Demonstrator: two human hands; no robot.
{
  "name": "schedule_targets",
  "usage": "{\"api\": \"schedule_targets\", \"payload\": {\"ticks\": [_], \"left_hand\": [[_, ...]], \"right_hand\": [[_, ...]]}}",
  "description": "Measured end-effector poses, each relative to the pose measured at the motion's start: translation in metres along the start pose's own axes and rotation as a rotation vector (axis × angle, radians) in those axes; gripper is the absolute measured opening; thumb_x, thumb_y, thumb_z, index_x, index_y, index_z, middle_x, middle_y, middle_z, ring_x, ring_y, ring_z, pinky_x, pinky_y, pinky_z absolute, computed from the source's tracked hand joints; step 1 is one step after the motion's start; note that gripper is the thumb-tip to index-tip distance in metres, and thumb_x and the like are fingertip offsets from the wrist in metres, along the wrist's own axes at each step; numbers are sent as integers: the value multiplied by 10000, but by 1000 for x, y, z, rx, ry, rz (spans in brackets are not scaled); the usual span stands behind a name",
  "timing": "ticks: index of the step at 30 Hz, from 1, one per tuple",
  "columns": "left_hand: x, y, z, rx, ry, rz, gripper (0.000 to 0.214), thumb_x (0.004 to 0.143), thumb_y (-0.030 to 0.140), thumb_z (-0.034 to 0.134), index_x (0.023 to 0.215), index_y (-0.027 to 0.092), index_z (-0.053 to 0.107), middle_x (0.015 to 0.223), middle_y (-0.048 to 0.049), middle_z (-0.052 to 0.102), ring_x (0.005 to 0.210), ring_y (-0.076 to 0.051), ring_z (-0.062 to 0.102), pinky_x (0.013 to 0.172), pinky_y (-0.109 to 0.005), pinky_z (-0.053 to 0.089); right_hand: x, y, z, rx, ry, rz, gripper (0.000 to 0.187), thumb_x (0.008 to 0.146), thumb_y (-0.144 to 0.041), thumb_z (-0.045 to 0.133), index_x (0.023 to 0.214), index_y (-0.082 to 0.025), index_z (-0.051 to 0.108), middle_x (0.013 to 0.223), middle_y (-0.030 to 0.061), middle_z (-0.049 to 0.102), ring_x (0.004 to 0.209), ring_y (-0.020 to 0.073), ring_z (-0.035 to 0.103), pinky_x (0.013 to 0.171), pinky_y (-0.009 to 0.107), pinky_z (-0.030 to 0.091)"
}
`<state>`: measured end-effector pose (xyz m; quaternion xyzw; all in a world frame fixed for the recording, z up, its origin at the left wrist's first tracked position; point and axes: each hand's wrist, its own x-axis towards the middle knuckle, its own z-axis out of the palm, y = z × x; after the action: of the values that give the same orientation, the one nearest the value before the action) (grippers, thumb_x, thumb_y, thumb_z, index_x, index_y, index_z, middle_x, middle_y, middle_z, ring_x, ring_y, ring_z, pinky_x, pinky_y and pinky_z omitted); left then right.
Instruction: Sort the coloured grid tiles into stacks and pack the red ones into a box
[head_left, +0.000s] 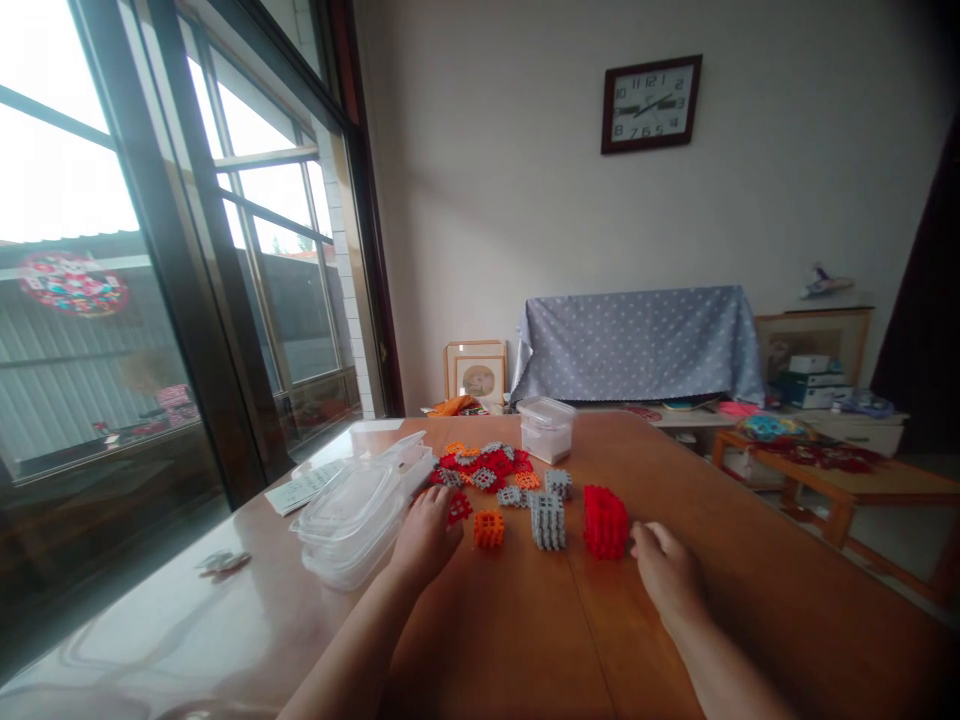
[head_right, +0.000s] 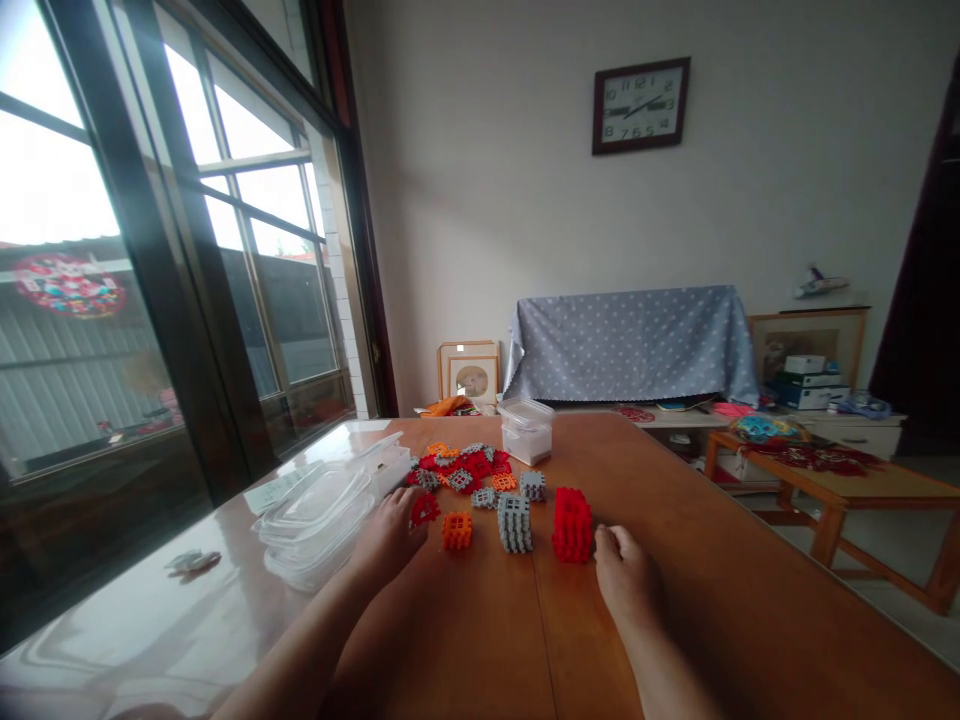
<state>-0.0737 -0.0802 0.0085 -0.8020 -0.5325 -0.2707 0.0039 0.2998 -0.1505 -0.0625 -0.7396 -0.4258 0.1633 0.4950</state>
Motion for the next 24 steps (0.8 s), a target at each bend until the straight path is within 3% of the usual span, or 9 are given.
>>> {"api": "schedule_targets", "payload": {"ticks": [5,11,14,19,21,24], "left_hand": [[-9,44,-4,-202,129,193,549,881,248,570,1412,221,431,1373,-133,572,1294,-287,518,1130,-421,394],[-21,93,6,-370,175,322,657,889,243,581,1495,210,329,1438,-161,527,1351,-297,488,1143,-457,404],[-26,107,12,-416,157,354,694,893,260,587,1521,226,294,1473,-162,497,1360,-302,488,1120,-466,434],[-35,119,21,-446,162,396,738,883,255,606,1539,238,268,1498,-157,484,1375,-306,482,1102,-477,461],[-39,121,24,-450,165,416,760,870,225,614,1544,240,262,1515,-161,469,1391,-314,467,1119,-504,447],[-44,123,29,-472,185,478,765,858,177,608,1537,237,260,1533,-167,451,1410,-311,449,1132,-518,437]], "right_hand": [[-5,-1,-3,152,118,-7,467,868,-585,466,992,-197,692,834,101,765,825,273,701,730,329,481],[-28,-17,-3,306,160,-198,470,892,-584,491,1090,-187,647,1018,113,742,939,259,687,843,337,513],[-46,-31,-5,300,72,-349,466,903,-534,531,1223,-208,625,1142,107,712,988,245,673,882,349,523],[-74,-61,-18,251,-185,-549,595,877,-404,631,1451,-309,507,1414,96,580,1135,263,634,870,376,548],[-80,-71,-21,290,-272,-538,604,870,-398,657,1452,-314,516,1440,99,564,1187,283,616,913,407,542],[-83,-79,-19,434,-361,-422,564,876,-433,668,1403,-261,566,1311,111,655,1149,282,638,972,437,519]]}}
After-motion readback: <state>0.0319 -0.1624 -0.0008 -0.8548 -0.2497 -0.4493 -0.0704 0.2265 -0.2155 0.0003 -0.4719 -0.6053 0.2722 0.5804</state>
